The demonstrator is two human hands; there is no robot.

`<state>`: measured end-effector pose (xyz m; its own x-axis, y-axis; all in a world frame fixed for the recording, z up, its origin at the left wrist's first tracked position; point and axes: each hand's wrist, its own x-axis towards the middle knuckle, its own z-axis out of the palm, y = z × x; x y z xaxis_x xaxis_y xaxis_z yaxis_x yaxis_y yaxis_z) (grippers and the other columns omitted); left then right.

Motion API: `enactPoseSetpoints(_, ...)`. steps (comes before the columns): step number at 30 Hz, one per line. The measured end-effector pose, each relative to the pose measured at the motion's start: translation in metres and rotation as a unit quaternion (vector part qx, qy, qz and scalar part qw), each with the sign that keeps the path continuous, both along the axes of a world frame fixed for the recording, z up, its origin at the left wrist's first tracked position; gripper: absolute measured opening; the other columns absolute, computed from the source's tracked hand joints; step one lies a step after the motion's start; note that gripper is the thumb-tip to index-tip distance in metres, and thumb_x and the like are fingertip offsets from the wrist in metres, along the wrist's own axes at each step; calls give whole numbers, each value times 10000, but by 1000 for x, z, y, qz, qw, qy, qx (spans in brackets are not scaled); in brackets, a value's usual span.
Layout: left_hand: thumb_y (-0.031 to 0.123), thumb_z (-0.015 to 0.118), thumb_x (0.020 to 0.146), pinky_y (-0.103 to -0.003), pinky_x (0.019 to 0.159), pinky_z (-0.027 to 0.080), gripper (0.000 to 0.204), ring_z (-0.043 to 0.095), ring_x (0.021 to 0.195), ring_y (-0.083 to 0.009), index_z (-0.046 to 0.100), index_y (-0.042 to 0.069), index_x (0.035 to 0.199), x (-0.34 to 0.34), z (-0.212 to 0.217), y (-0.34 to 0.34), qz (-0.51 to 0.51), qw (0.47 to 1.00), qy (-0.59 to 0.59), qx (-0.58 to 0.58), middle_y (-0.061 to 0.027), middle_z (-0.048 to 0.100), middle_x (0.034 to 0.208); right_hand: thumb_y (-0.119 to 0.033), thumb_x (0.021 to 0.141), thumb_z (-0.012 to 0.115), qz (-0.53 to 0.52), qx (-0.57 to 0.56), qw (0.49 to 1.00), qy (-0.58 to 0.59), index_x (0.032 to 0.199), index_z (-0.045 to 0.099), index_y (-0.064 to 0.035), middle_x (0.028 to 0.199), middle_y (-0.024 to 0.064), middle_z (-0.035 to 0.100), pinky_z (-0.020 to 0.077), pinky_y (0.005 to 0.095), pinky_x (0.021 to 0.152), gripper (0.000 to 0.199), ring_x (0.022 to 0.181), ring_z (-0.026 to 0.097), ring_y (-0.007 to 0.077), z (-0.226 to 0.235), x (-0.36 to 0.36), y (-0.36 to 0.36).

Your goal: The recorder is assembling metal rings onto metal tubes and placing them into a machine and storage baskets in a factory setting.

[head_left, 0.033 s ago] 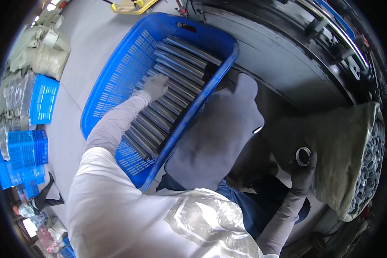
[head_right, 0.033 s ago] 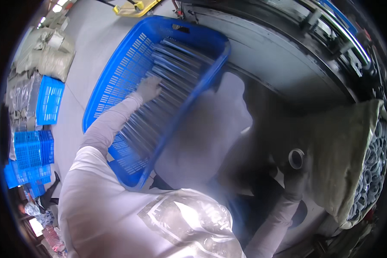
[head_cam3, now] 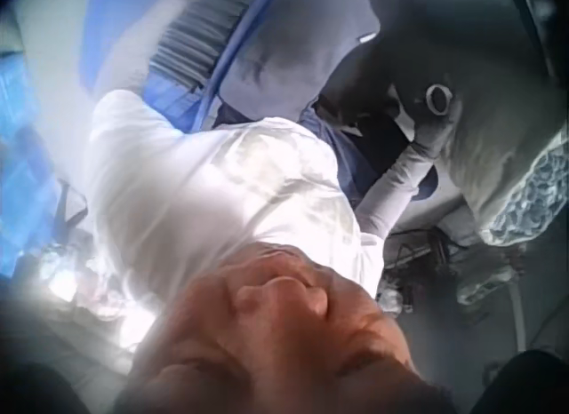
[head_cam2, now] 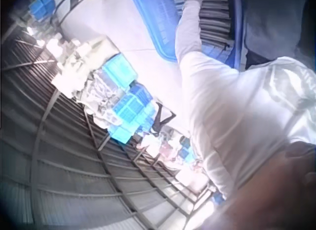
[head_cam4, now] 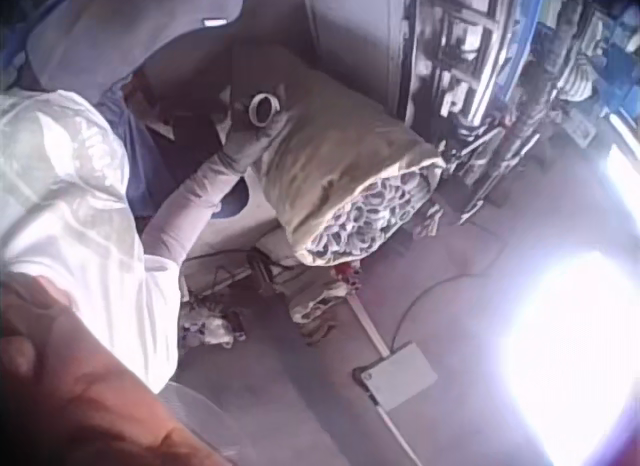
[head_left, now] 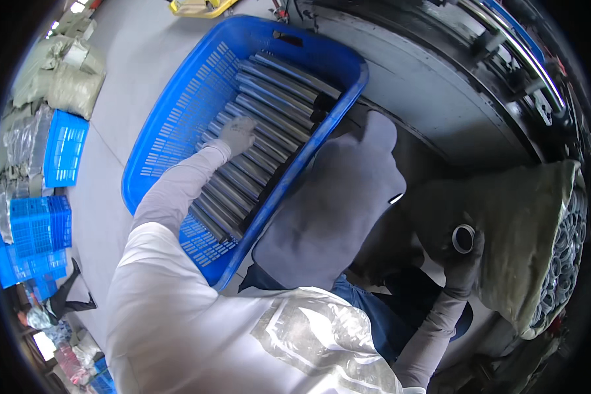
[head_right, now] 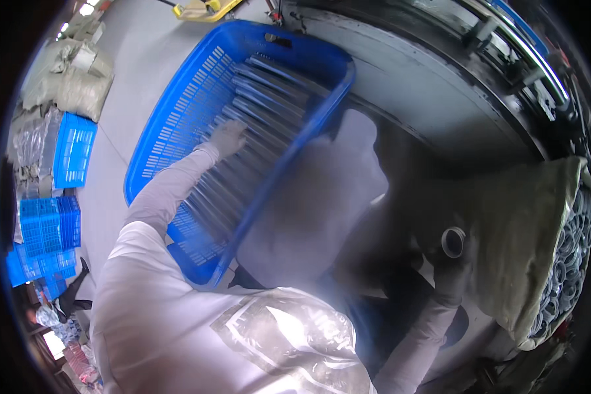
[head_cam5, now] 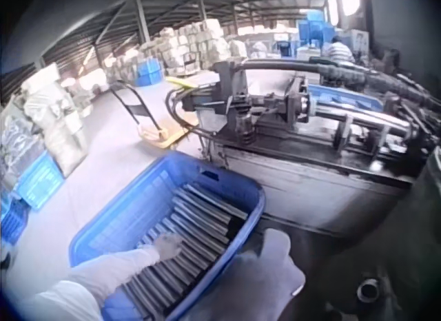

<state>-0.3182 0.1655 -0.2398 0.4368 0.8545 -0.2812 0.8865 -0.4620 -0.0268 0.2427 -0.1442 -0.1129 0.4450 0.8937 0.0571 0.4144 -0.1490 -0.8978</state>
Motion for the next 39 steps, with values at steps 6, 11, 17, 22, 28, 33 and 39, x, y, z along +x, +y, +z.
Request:
enactPoseSetpoints(6,84,573,909,-486,1172,385,464,541,1383,-305,633,108,1369,11,-89,-26,-43,998,38,-19,-125,618,1443,-339,1062,594,-31,-5,981,192,1438,544,13,1196,136,695,576,338,863,517,1045,682,228,4,-25,19)
enactPoseSetpoints(11,99,595,904,-451,1151,392,456,541,1367,-315,629,78,1358,61,-92,35,-58,984,-57,161,-147,614,1429,-466,1057,560,-100,-6,895,434,1475,527,-18,1234,131,686,575,369,867,614,1111,655,229,-20,-18,7)
enactPoseSetpoints(17,147,585,957,-454,1081,431,352,592,1283,-308,652,104,1300,98,-84,106,-43,991,92,91,-106,650,1328,-538,1083,445,-57,-24,904,424,1502,511,-44,1110,101,694,532,331,707,652,876,644,195,-4,-36,35)
enactPoseSetpoints(22,194,545,993,-458,1056,449,291,597,1276,-321,681,127,1242,111,-100,114,-18,998,54,34,-122,659,1314,-525,1093,403,-157,7,859,488,1373,592,17,946,100,648,495,282,631,639,746,600,188,23,-55,32)
enactPoseSetpoints(28,401,676,968,-419,1089,459,737,543,1369,-289,458,32,1567,-5,-116,86,-132,966,188,119,-159,516,1563,-550,1098,403,-101,9,750,654,1414,581,-49,1108,169,727,566,357,666,618,804,700,244,6,-60,48)
enactPoseSetpoints(33,405,810,808,-488,1020,487,629,622,1229,-357,630,130,1344,37,-79,43,-187,976,97,54,-171,679,1260,-489,1109,434,-110,57,750,650,1296,646,-16,960,132,735,523,328,660,551,742,662,200,21,-61,38)
enactPoseSetpoints(39,246,774,760,-521,941,479,481,616,1084,-412,670,74,1197,130,120,25,70,970,-218,81,-188,691,1098,-460,1097,486,-96,75,805,581,1175,664,-4,900,131,706,528,332,666,496,713,654,204,26,-61,37)
